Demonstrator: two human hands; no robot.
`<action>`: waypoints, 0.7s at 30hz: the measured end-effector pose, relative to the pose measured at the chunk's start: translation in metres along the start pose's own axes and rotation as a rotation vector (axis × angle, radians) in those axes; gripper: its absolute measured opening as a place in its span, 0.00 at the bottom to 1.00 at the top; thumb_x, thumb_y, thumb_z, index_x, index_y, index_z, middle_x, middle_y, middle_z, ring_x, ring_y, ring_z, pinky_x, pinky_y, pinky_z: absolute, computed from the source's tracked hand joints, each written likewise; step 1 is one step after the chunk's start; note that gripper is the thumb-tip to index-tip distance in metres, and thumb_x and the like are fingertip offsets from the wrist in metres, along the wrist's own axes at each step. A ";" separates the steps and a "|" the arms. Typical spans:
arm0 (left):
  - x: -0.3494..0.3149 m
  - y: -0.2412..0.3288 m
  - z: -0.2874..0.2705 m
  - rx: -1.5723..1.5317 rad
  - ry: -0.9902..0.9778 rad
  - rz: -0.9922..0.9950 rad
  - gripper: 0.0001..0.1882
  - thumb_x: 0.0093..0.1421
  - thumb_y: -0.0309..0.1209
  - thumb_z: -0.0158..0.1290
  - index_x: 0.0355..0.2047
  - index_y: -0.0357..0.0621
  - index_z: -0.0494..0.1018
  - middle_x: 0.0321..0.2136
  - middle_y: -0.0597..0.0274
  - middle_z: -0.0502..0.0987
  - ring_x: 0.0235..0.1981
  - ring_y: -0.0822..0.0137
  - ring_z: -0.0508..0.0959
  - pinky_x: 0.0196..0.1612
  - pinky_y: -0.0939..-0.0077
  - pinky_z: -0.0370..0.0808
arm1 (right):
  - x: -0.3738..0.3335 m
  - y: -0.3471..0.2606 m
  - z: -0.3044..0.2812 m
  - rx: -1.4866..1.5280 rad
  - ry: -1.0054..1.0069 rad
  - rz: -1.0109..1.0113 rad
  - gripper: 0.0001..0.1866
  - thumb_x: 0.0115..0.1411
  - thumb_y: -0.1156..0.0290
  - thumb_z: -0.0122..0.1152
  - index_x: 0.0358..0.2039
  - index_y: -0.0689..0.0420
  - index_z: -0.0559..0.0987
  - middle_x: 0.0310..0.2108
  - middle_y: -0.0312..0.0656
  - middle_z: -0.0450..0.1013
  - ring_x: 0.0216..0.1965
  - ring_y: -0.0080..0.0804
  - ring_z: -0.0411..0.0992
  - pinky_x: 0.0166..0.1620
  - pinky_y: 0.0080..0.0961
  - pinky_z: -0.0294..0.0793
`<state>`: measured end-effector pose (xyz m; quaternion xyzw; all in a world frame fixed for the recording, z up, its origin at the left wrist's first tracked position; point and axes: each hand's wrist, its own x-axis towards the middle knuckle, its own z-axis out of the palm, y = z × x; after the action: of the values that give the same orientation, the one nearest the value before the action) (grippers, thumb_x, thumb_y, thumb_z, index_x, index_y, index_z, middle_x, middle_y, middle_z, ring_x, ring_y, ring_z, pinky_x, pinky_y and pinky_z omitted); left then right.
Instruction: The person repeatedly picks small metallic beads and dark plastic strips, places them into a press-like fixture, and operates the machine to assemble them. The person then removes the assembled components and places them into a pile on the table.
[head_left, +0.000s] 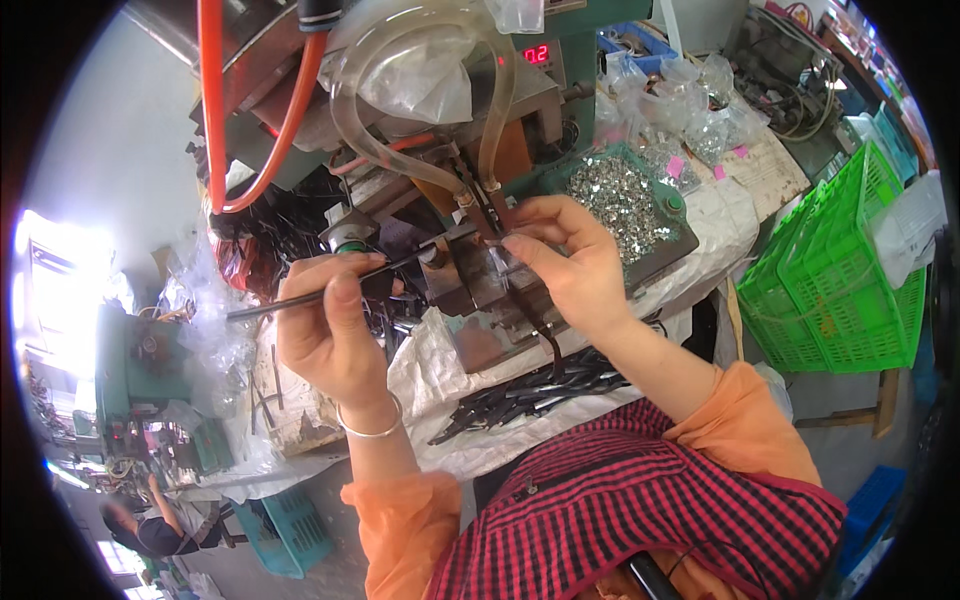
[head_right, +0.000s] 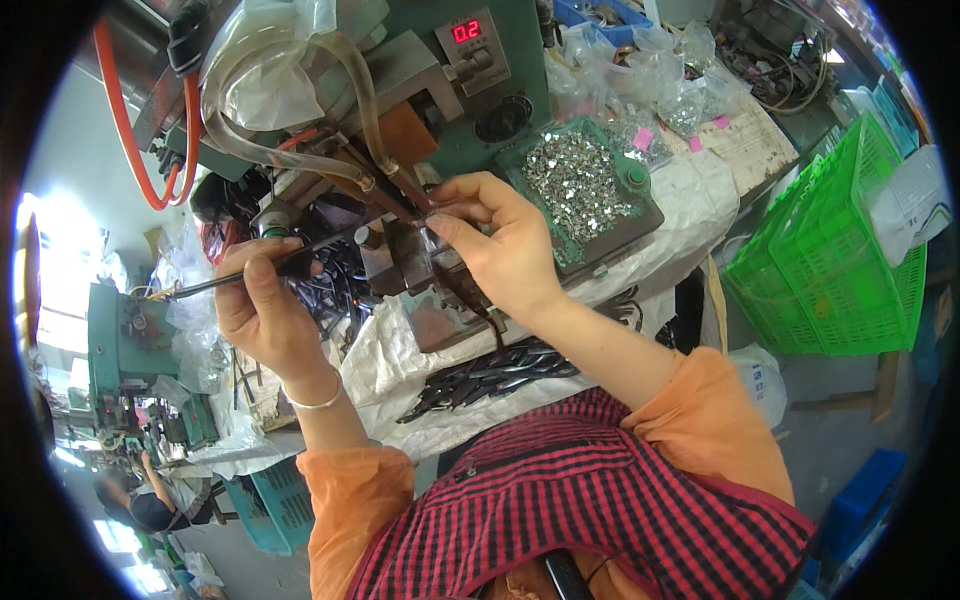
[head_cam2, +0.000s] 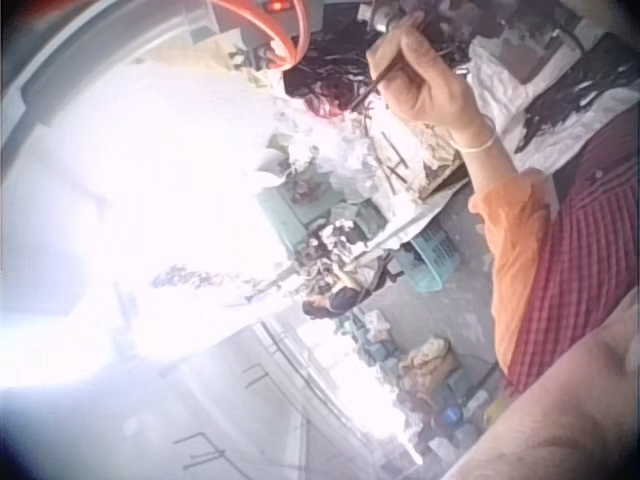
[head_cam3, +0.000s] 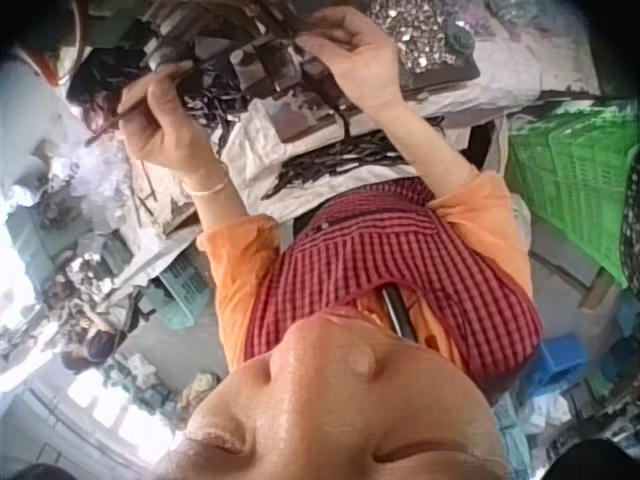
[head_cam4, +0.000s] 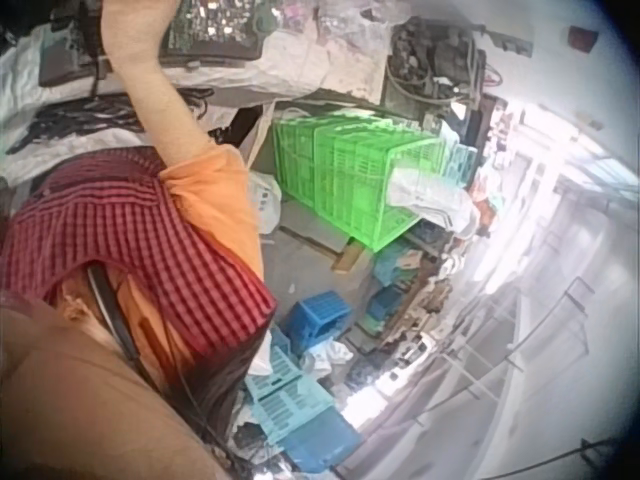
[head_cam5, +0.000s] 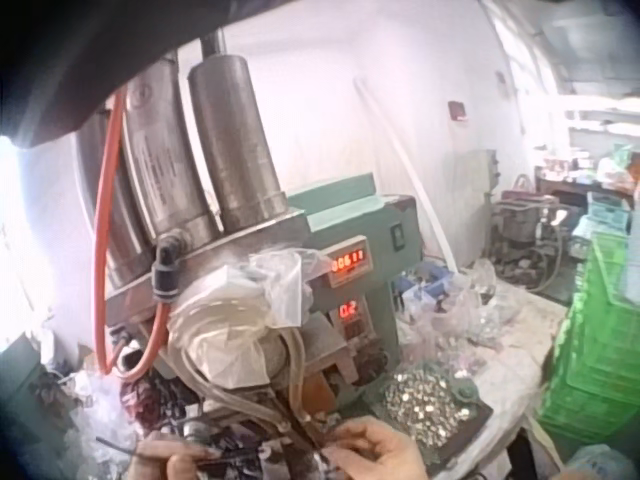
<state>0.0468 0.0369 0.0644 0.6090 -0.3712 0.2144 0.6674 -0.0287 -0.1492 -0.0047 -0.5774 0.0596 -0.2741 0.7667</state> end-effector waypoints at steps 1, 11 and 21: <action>0.001 0.001 0.001 0.006 0.016 0.017 0.10 0.72 0.27 0.52 0.39 0.29 0.74 0.36 0.48 0.79 0.34 0.64 0.80 0.29 0.75 0.82 | -0.001 0.000 0.004 0.136 0.021 0.078 0.17 0.61 0.81 0.65 0.50 0.64 0.76 0.39 0.39 0.81 0.42 0.22 0.78 0.48 0.19 0.74; -0.031 0.002 0.009 0.074 0.045 0.000 0.03 0.64 0.17 0.57 0.38 0.30 0.76 0.36 0.50 0.80 0.30 0.62 0.82 0.34 0.70 0.84 | -0.016 -0.034 0.007 -0.287 -0.061 -0.131 0.26 0.60 0.81 0.61 0.60 0.62 0.73 0.52 0.51 0.78 0.54 0.39 0.77 0.59 0.31 0.72; -0.062 -0.021 0.049 0.536 -0.394 0.571 0.15 0.49 0.25 0.72 0.38 0.44 0.82 0.39 0.58 0.85 0.19 0.70 0.77 0.22 0.78 0.70 | 0.016 0.034 -0.140 -1.401 0.102 -0.474 0.10 0.53 0.69 0.71 0.35 0.58 0.83 0.54 0.56 0.75 0.62 0.57 0.68 0.59 0.47 0.71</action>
<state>0.0114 -0.0035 0.0029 0.6630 -0.5761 0.3585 0.3162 -0.0605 -0.2699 -0.0778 -0.9153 0.1298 -0.3564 0.1353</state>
